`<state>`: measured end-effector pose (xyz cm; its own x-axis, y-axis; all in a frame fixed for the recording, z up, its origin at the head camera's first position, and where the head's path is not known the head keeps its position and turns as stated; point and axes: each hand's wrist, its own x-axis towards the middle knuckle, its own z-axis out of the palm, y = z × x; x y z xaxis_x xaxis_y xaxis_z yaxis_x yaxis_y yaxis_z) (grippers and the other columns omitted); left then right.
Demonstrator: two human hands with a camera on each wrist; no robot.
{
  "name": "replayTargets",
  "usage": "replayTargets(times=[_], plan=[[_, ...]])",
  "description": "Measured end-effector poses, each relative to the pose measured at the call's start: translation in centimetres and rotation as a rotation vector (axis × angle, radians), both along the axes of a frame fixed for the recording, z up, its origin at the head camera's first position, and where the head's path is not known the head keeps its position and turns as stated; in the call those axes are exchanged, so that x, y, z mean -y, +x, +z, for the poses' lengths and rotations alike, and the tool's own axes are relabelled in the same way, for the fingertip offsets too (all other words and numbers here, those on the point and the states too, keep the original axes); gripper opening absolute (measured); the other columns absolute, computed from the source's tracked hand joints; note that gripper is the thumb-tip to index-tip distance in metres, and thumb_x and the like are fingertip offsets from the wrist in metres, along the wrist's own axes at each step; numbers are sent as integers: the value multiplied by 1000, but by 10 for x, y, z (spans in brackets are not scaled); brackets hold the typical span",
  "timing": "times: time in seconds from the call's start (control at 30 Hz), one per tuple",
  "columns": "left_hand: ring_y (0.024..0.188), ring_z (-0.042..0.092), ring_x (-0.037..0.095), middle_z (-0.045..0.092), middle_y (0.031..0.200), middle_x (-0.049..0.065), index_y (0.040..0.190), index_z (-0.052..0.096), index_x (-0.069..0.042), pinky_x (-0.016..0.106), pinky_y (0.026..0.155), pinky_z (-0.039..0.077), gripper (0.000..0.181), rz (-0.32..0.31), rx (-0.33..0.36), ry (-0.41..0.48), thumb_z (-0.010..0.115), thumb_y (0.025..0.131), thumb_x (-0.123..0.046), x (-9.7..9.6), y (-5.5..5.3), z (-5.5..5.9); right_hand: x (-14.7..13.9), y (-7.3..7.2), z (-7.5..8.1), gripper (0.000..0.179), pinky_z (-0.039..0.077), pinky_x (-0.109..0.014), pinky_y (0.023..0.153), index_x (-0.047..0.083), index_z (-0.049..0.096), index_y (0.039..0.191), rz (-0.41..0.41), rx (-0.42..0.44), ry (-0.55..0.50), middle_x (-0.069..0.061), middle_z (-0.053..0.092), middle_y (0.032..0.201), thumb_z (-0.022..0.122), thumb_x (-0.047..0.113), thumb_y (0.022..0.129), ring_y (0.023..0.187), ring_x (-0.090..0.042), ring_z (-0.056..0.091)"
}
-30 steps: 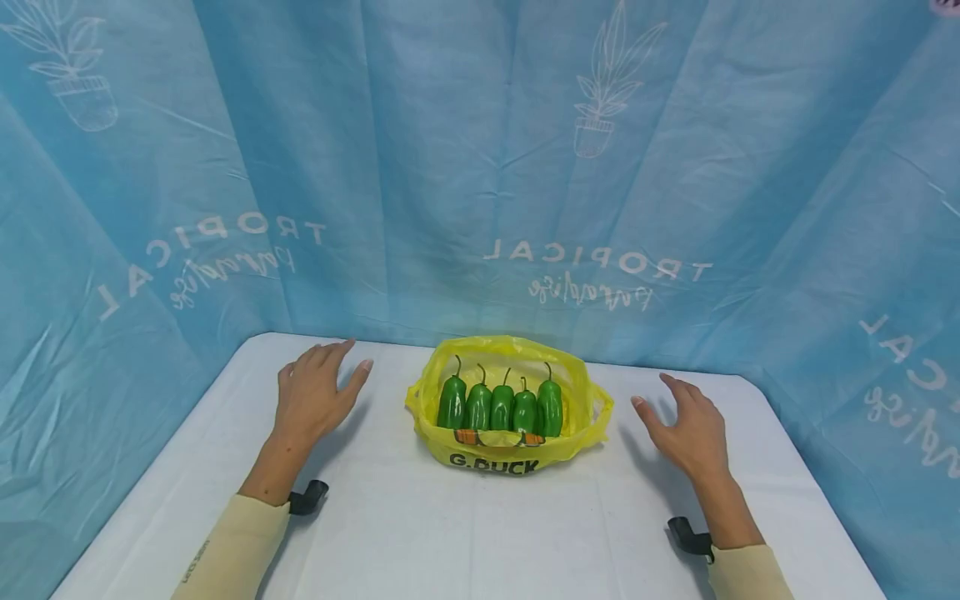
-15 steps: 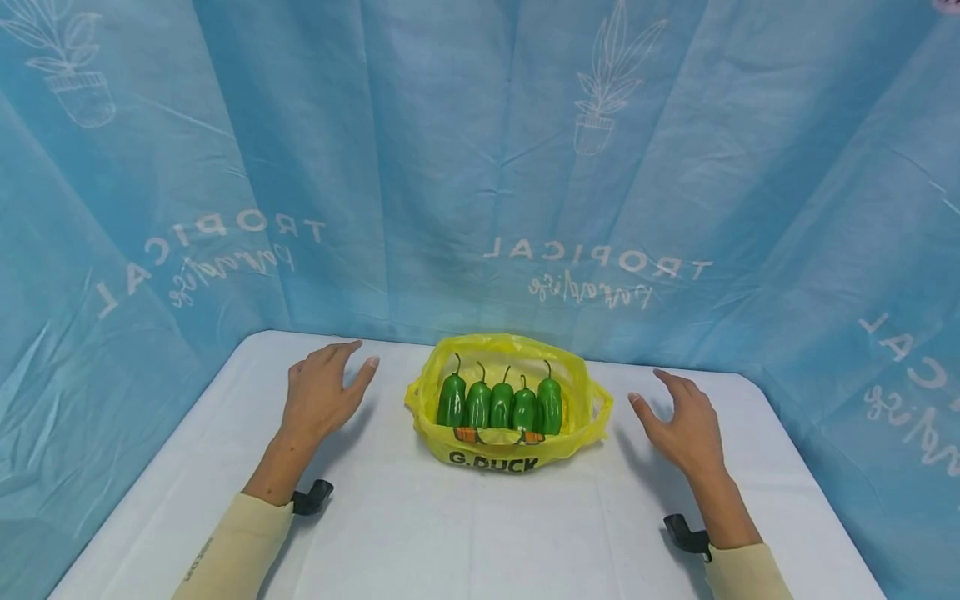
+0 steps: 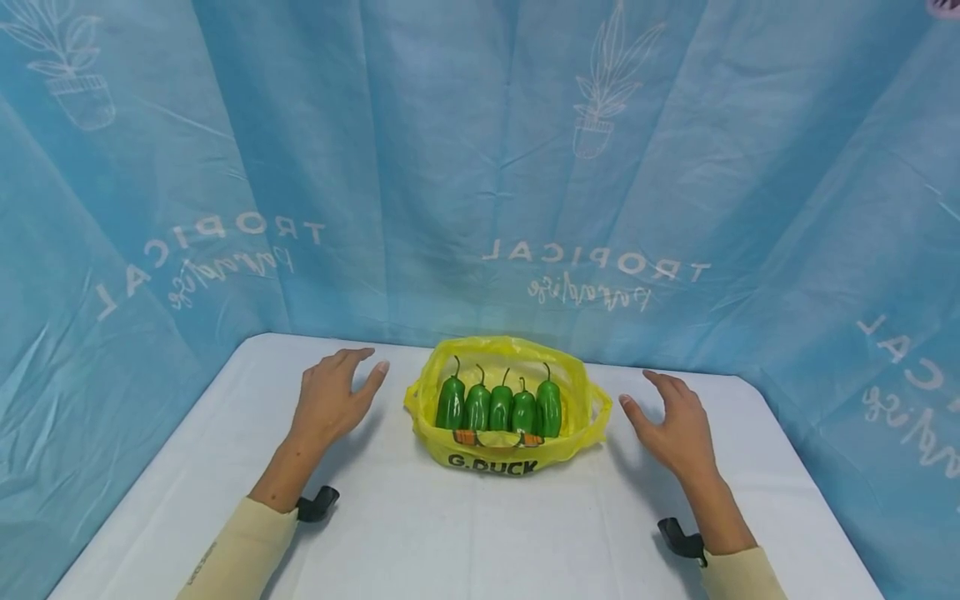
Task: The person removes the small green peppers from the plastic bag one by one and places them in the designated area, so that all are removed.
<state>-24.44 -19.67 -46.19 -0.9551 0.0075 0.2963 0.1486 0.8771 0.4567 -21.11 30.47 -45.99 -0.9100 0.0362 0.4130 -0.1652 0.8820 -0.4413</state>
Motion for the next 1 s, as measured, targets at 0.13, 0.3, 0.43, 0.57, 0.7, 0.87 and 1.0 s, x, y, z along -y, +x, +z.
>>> replayTargets(times=[0.13,0.3,0.43,0.57,0.7,0.87,1.0], plan=[[141,49,45,59,148,21,149,58,-6,69,117,27,73,-16,8,16,39,108,-64,-6,2,0,6,1,2,64,40,-72,108,1,59,146,12,-11,-2,-27,56,147,70,43,100,134,-50,51],[139,51,44,62,144,19,147,60,-7,69,117,29,71,-43,-5,39,41,108,-63,-13,3,1,14,1,3,58,42,-71,106,1,62,143,43,-41,-11,-25,59,144,72,39,100,132,-48,53],[137,53,43,64,140,18,147,60,-8,68,116,30,69,-55,-7,58,42,108,-62,-18,3,2,19,1,4,55,43,-71,105,2,64,141,63,-55,-7,-24,60,143,72,36,99,131,-48,54],[135,54,42,65,138,17,147,60,-9,67,116,32,67,-63,0,74,44,108,-61,-24,3,3,22,0,6,55,43,-71,106,2,63,141,77,-63,-8,-23,60,143,73,36,99,131,-47,54],[133,56,41,67,136,16,146,60,-9,66,115,34,66,-63,-3,89,46,108,-61,-29,2,4,27,-1,7,54,43,-70,105,2,65,140,109,-92,-21,-23,60,141,76,34,97,130,-47,55],[130,58,40,67,135,15,147,60,-9,65,113,37,68,-71,10,92,45,107,-63,-34,1,5,37,-4,8,53,42,-69,106,2,66,138,135,-110,-31,-22,61,140,77,33,96,130,-46,54],[128,59,39,67,134,15,148,59,-9,63,110,42,69,-86,27,98,46,107,-63,-40,0,7,46,-5,8,53,42,-68,106,2,66,138,162,-125,-42,-21,62,139,78,31,95,130,-46,54]])
